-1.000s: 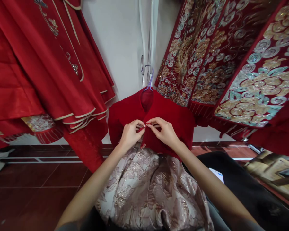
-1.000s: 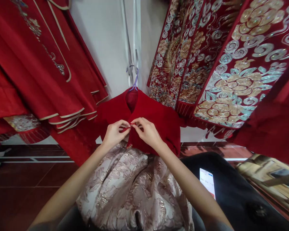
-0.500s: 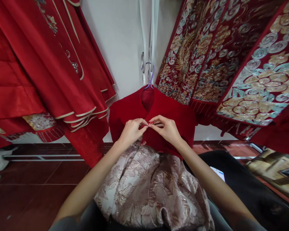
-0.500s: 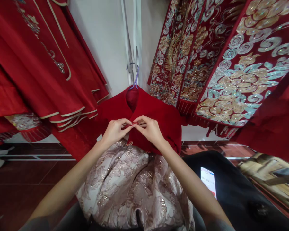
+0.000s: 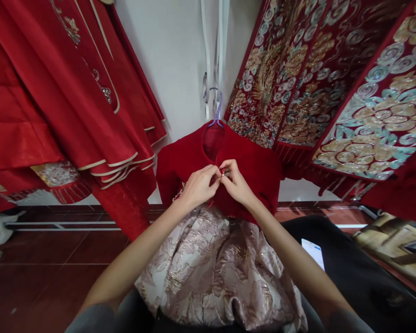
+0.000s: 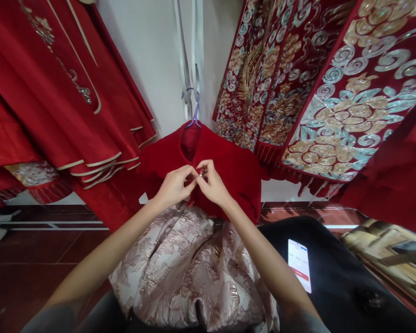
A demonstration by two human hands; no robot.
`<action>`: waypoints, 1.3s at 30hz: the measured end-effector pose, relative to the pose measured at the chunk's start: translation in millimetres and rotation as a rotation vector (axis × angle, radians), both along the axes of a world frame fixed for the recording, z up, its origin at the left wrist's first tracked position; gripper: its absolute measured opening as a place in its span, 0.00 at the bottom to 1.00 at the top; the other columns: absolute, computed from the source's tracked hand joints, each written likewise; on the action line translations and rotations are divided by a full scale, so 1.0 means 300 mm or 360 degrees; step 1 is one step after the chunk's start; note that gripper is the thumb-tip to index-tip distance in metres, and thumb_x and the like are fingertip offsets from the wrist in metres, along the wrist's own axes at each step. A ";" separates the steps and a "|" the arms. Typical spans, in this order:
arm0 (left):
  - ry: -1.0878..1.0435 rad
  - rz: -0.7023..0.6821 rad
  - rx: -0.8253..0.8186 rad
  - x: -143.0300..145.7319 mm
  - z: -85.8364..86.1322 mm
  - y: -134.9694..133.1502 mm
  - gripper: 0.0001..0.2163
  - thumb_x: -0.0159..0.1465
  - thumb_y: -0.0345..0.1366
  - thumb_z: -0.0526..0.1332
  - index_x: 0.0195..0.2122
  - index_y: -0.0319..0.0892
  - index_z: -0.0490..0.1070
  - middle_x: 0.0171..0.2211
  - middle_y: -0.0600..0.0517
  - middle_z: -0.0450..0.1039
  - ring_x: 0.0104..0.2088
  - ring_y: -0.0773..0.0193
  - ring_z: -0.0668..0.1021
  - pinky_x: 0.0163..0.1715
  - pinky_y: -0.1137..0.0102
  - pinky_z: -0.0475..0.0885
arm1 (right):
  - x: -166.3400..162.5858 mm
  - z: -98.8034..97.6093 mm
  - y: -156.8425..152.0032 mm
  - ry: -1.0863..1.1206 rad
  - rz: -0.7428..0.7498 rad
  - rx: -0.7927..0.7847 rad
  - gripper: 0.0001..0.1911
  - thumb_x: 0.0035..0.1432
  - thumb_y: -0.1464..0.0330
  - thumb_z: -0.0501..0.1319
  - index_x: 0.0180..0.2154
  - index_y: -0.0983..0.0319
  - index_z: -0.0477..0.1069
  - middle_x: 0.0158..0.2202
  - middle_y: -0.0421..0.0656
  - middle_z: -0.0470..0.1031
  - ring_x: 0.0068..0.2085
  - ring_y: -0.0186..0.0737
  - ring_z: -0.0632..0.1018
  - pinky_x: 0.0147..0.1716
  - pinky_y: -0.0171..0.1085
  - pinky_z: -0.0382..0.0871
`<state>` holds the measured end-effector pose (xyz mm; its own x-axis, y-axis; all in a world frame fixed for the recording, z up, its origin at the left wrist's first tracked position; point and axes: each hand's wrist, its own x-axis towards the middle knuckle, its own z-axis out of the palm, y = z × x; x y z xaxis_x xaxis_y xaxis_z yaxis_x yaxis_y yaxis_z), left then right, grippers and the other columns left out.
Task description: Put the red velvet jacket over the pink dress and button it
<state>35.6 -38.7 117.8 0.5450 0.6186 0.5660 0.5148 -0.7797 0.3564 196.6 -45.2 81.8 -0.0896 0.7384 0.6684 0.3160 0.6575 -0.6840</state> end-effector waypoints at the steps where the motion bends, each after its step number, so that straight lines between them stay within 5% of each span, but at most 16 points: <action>1: -0.0166 -0.0028 -0.0090 0.002 -0.029 0.000 0.07 0.60 0.28 0.59 0.39 0.41 0.70 0.37 0.50 0.74 0.36 0.63 0.77 0.36 0.70 0.72 | -0.011 -0.024 -0.007 0.0109 -0.0032 0.0025 0.17 0.55 0.73 0.54 0.47 0.58 0.56 0.47 0.45 0.64 0.42 0.37 0.73 0.45 0.42 0.73; 5: -0.0656 -0.0098 -0.0391 -0.013 -0.172 -0.008 0.18 0.58 0.32 0.64 0.50 0.43 0.66 0.49 0.46 0.69 0.43 0.64 0.76 0.42 0.69 0.75 | -0.075 -0.124 -0.090 0.0225 -0.0209 0.0201 0.30 0.52 0.74 0.57 0.56 0.56 0.50 0.62 0.52 0.50 0.58 0.45 0.67 0.53 0.48 0.69; 11: -0.0624 0.0165 -0.0362 -0.070 -0.334 -0.058 0.22 0.63 0.30 0.57 0.59 0.47 0.60 0.50 0.46 0.64 0.46 0.63 0.74 0.47 0.65 0.73 | -0.164 -0.232 -0.154 -0.0159 -0.0542 0.0303 0.27 0.50 0.74 0.59 0.52 0.59 0.57 0.49 0.51 0.61 0.49 0.50 0.69 0.42 0.48 0.73; 15: -0.0316 0.0354 -0.0232 -0.080 -0.365 -0.071 0.28 0.65 0.31 0.55 0.65 0.51 0.52 0.51 0.47 0.62 0.42 0.63 0.74 0.45 0.65 0.72 | -0.160 -0.309 -0.116 -0.0427 -0.0725 0.0245 0.32 0.50 0.75 0.58 0.57 0.64 0.53 0.51 0.56 0.60 0.54 0.55 0.66 0.48 0.54 0.68; 18: -0.0090 0.0540 0.0093 -0.068 -0.360 -0.072 0.25 0.65 0.33 0.55 0.64 0.48 0.57 0.46 0.46 0.66 0.45 0.56 0.72 0.48 0.60 0.69 | -0.148 -0.377 -0.092 -0.0628 -0.0872 0.0273 0.33 0.54 0.74 0.59 0.60 0.62 0.52 0.52 0.56 0.60 0.54 0.56 0.66 0.47 0.55 0.67; 21: -0.0015 0.0668 0.0335 -0.051 -0.353 -0.066 0.23 0.64 0.32 0.55 0.62 0.45 0.62 0.48 0.43 0.66 0.47 0.53 0.70 0.50 0.58 0.67 | -0.138 -0.436 -0.072 -0.0650 -0.1025 0.0417 0.28 0.57 0.72 0.59 0.58 0.60 0.55 0.50 0.54 0.63 0.50 0.54 0.68 0.44 0.54 0.68; 25: 0.0075 0.0718 0.0375 -0.045 -0.351 -0.039 0.28 0.62 0.26 0.54 0.65 0.40 0.55 0.53 0.38 0.62 0.51 0.50 0.68 0.53 0.55 0.65 | -0.111 -0.469 -0.043 -0.0547 -0.1129 0.0530 0.21 0.59 0.74 0.56 0.54 0.60 0.60 0.45 0.52 0.66 0.47 0.51 0.70 0.43 0.52 0.69; 31: -0.0069 0.0397 0.0102 -0.059 -0.317 -0.037 0.21 0.68 0.30 0.49 0.62 0.47 0.59 0.43 0.47 0.68 0.41 0.62 0.75 0.44 0.67 0.72 | -0.038 -0.384 -0.031 -0.0027 -0.0842 0.0253 0.16 0.58 0.72 0.54 0.49 0.60 0.64 0.42 0.48 0.70 0.44 0.46 0.73 0.45 0.48 0.70; 34: -0.0253 0.0257 0.0000 -0.018 -0.285 -0.072 0.18 0.67 0.29 0.51 0.58 0.46 0.62 0.44 0.48 0.71 0.44 0.62 0.76 0.48 0.67 0.71 | -0.003 -0.262 -0.058 0.0327 -0.0706 -0.0021 0.06 0.60 0.69 0.53 0.40 0.59 0.64 0.33 0.42 0.70 0.35 0.41 0.73 0.40 0.43 0.71; 39: -0.0473 0.0178 -0.0191 0.133 -0.266 -0.102 0.16 0.65 0.27 0.53 0.54 0.45 0.61 0.48 0.46 0.73 0.48 0.58 0.77 0.49 0.63 0.72 | 0.014 -0.034 -0.179 0.0574 -0.0720 0.0185 0.08 0.56 0.70 0.57 0.39 0.57 0.62 0.37 0.42 0.68 0.37 0.38 0.73 0.38 0.37 0.69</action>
<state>75.4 -69.2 37.9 0.2919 0.7370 0.6096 0.4545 -0.6677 0.5895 200.8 -98.9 71.7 0.4650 0.5706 0.6769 0.3434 0.5885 -0.7319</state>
